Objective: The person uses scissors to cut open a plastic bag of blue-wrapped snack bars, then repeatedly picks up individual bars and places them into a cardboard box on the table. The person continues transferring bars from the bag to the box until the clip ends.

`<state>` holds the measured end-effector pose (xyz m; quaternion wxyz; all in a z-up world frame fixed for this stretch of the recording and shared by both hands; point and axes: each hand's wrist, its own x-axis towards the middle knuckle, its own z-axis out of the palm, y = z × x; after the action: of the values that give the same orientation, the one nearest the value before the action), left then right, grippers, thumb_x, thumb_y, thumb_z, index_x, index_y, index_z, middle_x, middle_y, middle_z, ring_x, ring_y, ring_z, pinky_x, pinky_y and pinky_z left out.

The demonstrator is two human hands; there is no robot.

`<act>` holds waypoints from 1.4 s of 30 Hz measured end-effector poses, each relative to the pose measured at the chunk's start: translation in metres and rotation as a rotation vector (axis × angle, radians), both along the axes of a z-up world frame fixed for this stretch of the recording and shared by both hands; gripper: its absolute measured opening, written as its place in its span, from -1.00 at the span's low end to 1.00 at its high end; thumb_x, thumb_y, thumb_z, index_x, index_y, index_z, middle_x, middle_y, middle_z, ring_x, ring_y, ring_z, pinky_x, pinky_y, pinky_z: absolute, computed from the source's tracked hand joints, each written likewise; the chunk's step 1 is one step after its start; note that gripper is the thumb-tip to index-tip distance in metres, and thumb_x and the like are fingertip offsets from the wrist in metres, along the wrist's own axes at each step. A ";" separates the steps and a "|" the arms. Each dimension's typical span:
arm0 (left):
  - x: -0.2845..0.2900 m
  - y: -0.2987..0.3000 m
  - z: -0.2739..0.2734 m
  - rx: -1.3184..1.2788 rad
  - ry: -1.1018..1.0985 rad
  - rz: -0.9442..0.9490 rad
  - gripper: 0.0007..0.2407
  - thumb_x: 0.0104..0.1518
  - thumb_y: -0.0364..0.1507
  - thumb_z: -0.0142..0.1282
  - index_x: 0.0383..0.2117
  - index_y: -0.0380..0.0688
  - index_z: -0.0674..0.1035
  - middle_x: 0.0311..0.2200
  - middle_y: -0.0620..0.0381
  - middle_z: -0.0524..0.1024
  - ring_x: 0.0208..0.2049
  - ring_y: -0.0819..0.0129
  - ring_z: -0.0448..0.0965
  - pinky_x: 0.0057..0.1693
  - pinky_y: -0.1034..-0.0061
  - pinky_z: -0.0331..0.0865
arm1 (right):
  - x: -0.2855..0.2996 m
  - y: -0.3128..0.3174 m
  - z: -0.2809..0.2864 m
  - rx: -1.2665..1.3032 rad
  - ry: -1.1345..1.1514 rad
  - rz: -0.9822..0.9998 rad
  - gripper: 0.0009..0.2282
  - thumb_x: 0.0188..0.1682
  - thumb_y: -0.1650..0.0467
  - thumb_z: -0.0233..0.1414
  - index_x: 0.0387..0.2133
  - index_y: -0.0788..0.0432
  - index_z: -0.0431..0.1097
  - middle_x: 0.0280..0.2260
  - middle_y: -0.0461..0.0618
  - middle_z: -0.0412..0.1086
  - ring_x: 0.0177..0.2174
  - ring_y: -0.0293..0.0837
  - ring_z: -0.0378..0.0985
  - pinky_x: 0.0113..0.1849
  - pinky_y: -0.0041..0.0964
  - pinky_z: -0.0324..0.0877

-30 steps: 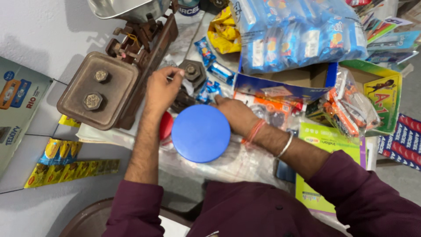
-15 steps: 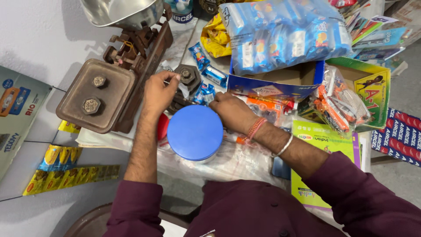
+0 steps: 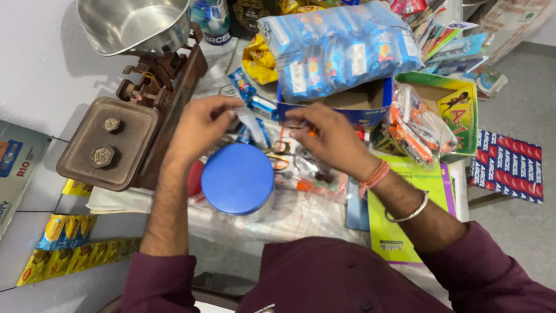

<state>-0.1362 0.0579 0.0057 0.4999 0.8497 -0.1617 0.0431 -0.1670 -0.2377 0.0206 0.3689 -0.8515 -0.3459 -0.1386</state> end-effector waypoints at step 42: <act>0.161 -0.114 -0.050 -0.467 0.127 0.225 -0.70 0.07 -0.30 0.35 -0.63 -0.29 0.56 -0.64 0.24 0.44 -0.62 0.49 0.33 -0.45 0.46 0.20 | 0.060 -0.064 0.000 -0.086 -0.313 -0.396 -0.57 -0.15 0.45 0.29 0.02 0.23 0.41 -0.04 0.21 0.33 -0.02 0.22 0.34 0.04 0.04 0.29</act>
<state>0.0246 -0.0566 -0.0440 0.6838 0.7249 -0.0201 0.0814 -0.1070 -0.3018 0.0207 0.2402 -0.8857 -0.2309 -0.3234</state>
